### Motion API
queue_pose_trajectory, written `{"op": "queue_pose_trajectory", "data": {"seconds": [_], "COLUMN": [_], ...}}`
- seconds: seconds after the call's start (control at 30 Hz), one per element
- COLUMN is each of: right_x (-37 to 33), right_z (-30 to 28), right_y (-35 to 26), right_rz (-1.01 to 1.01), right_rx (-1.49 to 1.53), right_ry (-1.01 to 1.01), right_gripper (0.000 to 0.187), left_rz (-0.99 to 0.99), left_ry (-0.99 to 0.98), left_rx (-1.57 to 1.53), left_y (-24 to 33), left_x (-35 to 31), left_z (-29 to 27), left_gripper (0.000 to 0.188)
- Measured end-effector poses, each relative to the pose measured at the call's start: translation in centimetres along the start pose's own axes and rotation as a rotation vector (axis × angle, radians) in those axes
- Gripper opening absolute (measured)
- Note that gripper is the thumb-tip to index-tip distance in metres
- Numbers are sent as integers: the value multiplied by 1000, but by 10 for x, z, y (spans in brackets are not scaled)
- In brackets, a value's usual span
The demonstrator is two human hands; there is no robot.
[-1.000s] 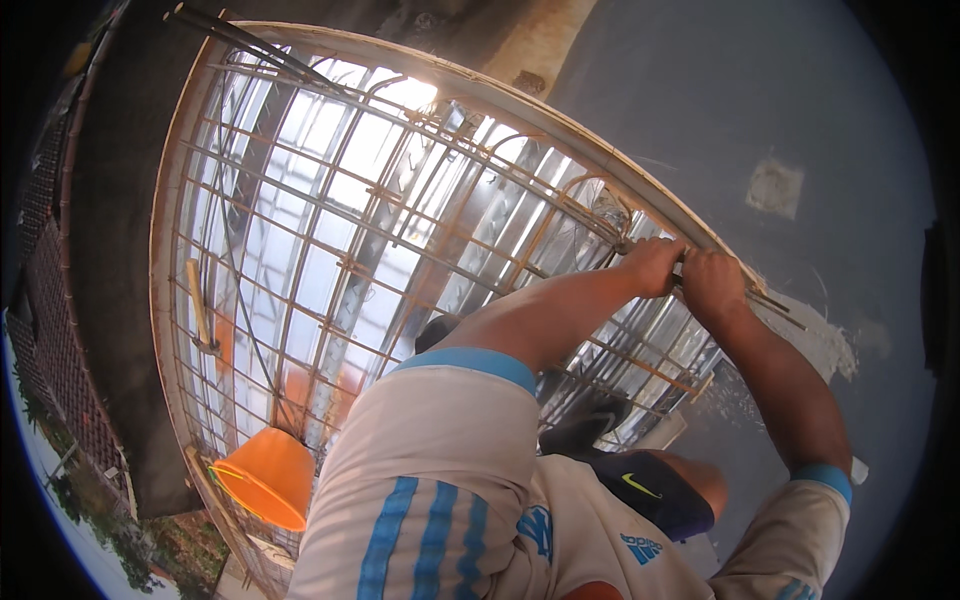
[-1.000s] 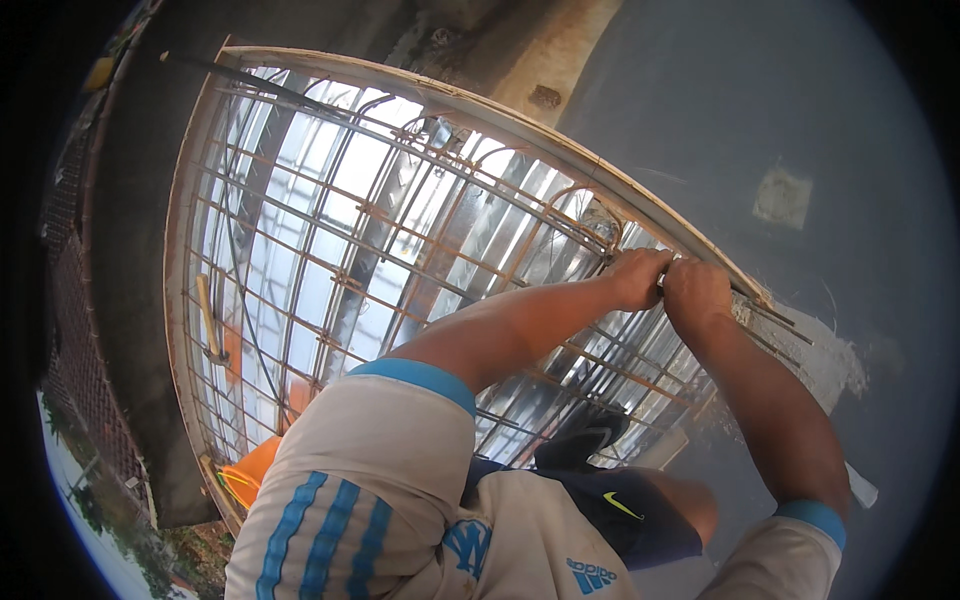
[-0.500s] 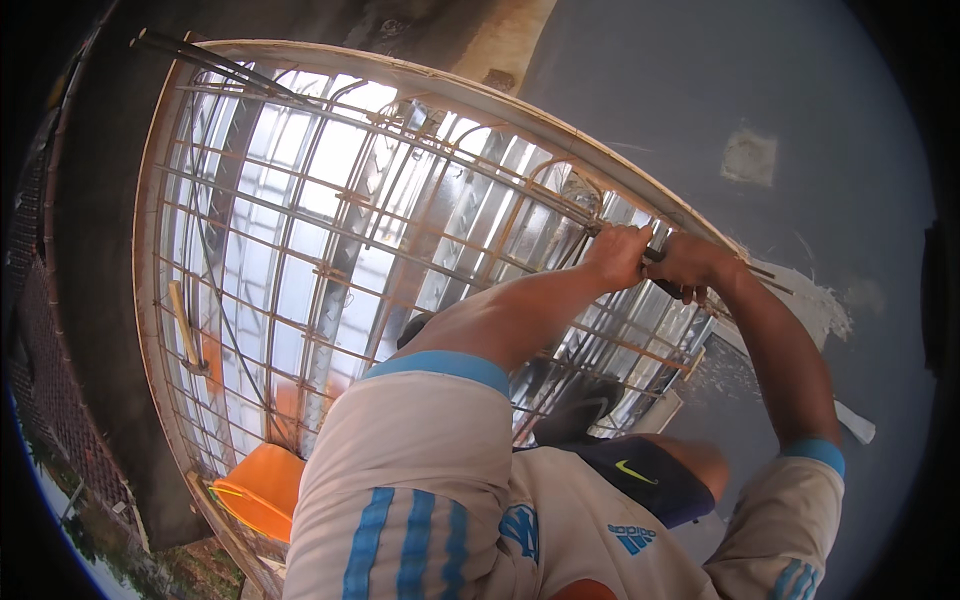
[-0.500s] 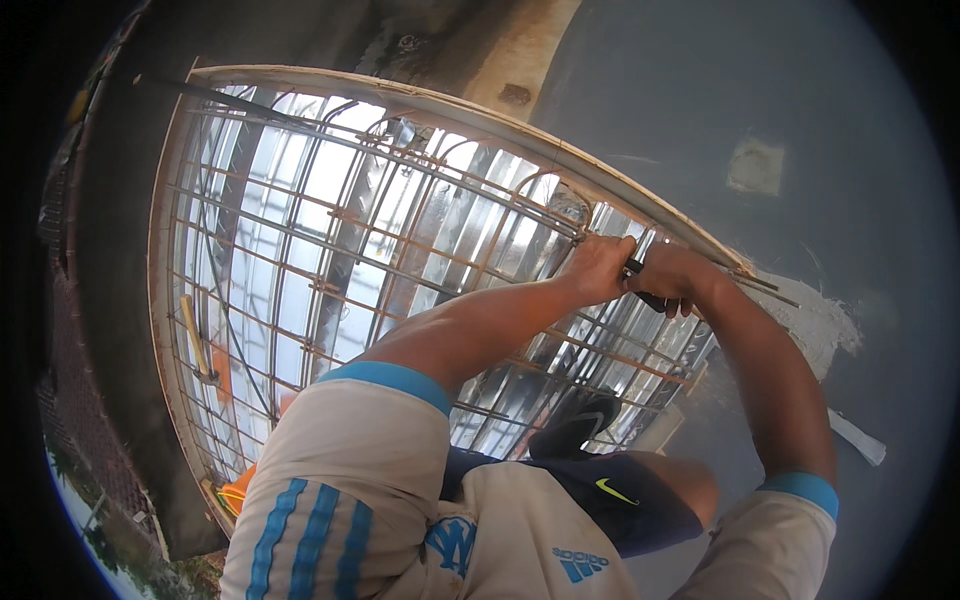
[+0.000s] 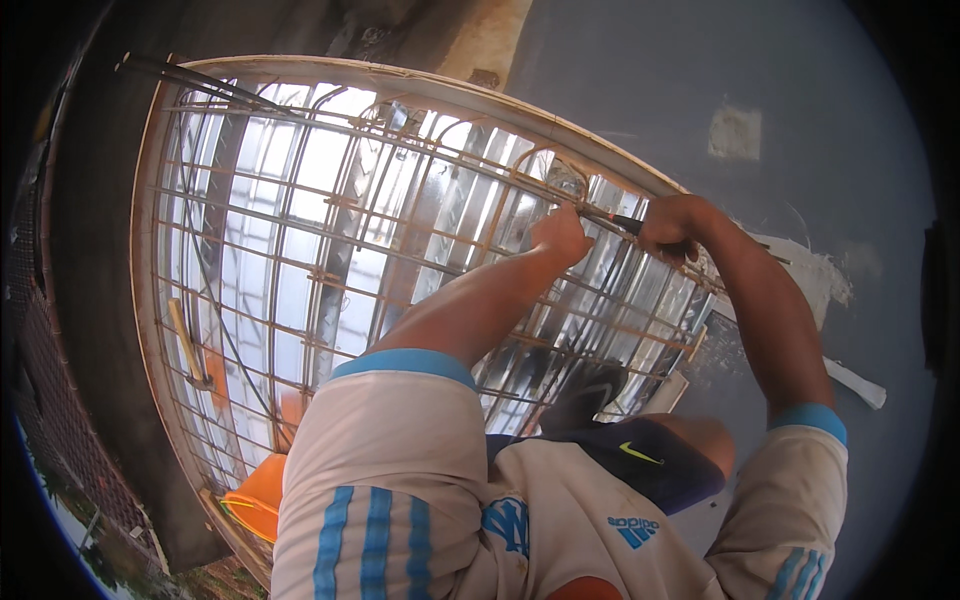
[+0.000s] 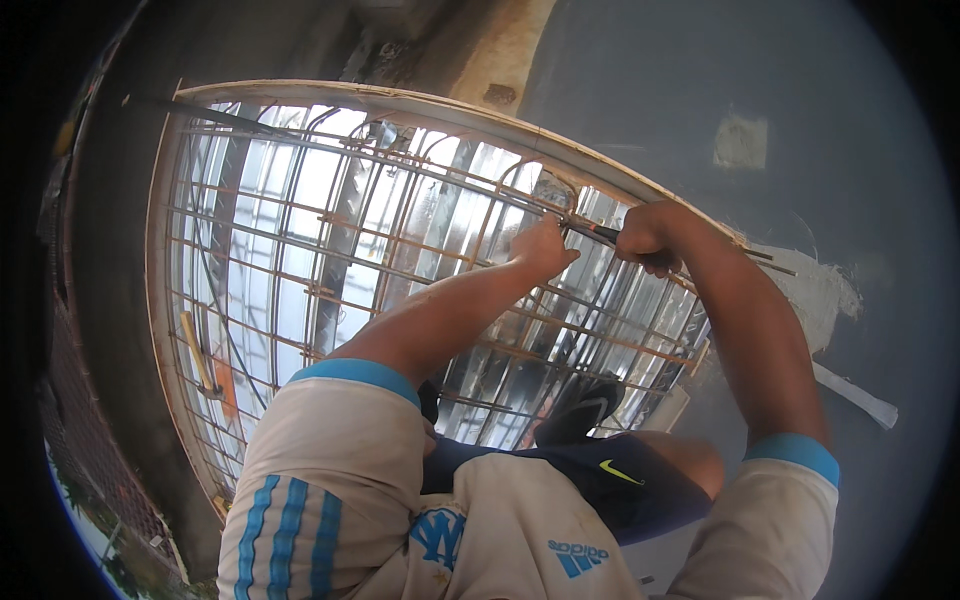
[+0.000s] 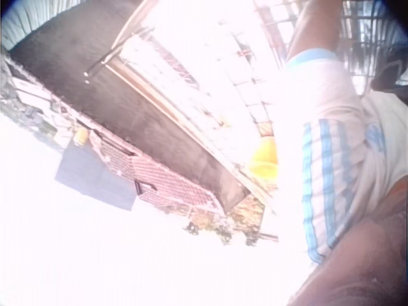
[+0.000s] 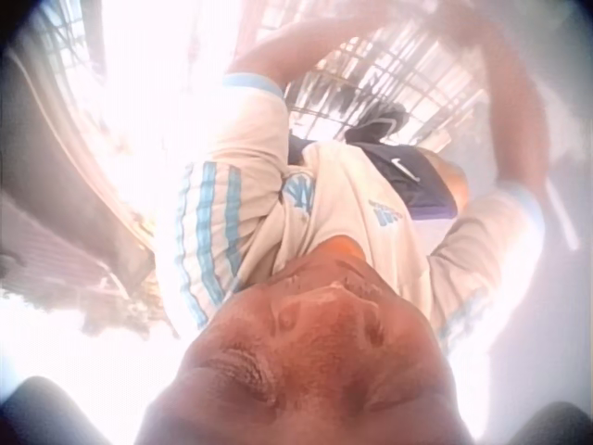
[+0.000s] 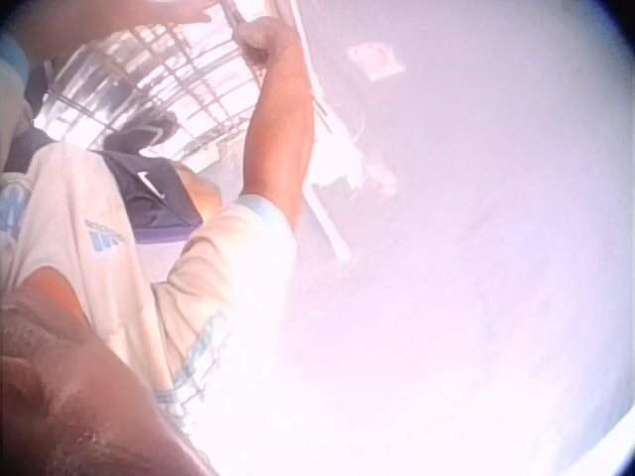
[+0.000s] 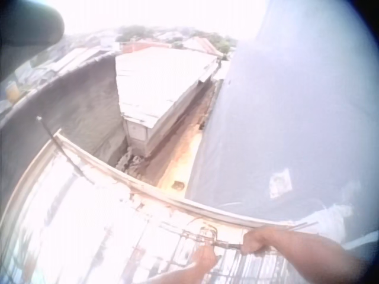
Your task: The person is assembling a metal grid structure on a rooftop. They use pliers to bend and secure metal rods into a grid pattern, repeatedly adjusting and tightening the connections.
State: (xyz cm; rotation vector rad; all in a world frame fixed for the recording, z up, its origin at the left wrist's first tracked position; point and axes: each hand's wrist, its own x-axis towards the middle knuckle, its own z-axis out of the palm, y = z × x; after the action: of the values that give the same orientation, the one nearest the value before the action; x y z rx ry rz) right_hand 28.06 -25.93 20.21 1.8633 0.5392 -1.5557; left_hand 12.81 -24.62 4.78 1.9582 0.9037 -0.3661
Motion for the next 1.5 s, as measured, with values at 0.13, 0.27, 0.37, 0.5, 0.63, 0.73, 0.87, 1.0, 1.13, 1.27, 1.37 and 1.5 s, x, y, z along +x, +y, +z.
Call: {"op": "queue_pose_trajectory", "data": {"seconds": [0.13,0.27,0.37,0.5,0.63,0.73,0.87,1.0,1.13,1.27,1.37,1.5], "right_x": [43,62,49,44,52,49,53,31,19,13,7,8], "right_z": [34,71,95,110,116,118,101,57,33,21,17,12], "right_y": [69,56,56,57,71,65,63,41,14,-2,-5,-6], "right_rz": [-190,-322,-278,-302,-335,-353,-247,-153,-59,-155,-144,-49], "right_rx": [674,919,1032,1135,1103,1262,1020,586,137,-367,-405,-229], "right_ry": [-361,-501,-394,-219,-189,-240,-152,-67,34,171,145,74], "right_gripper": [29,28,32,48,66,56,38,29,34,35,34,36], "left_rz": [-46,74,149,124,202,356,242,113,36,-24,-32,-37], "left_ry": [-161,-106,-153,-179,-195,-141,-98,5,-7,-95,-121,-161], "left_rx": [-34,1,-29,52,208,305,57,-191,-233,-205,-201,-212], "left_y": [-17,-48,-33,-37,-18,-21,-22,-21,0,4,4,1], "left_x": [28,63,54,54,40,42,35,14,-1,0,0,2], "left_z": [4,5,-9,-9,-27,-29,-2,40,43,38,32,27], "left_gripper": [30,30,32,32,31,27,26,26,26,28,28,29]}}
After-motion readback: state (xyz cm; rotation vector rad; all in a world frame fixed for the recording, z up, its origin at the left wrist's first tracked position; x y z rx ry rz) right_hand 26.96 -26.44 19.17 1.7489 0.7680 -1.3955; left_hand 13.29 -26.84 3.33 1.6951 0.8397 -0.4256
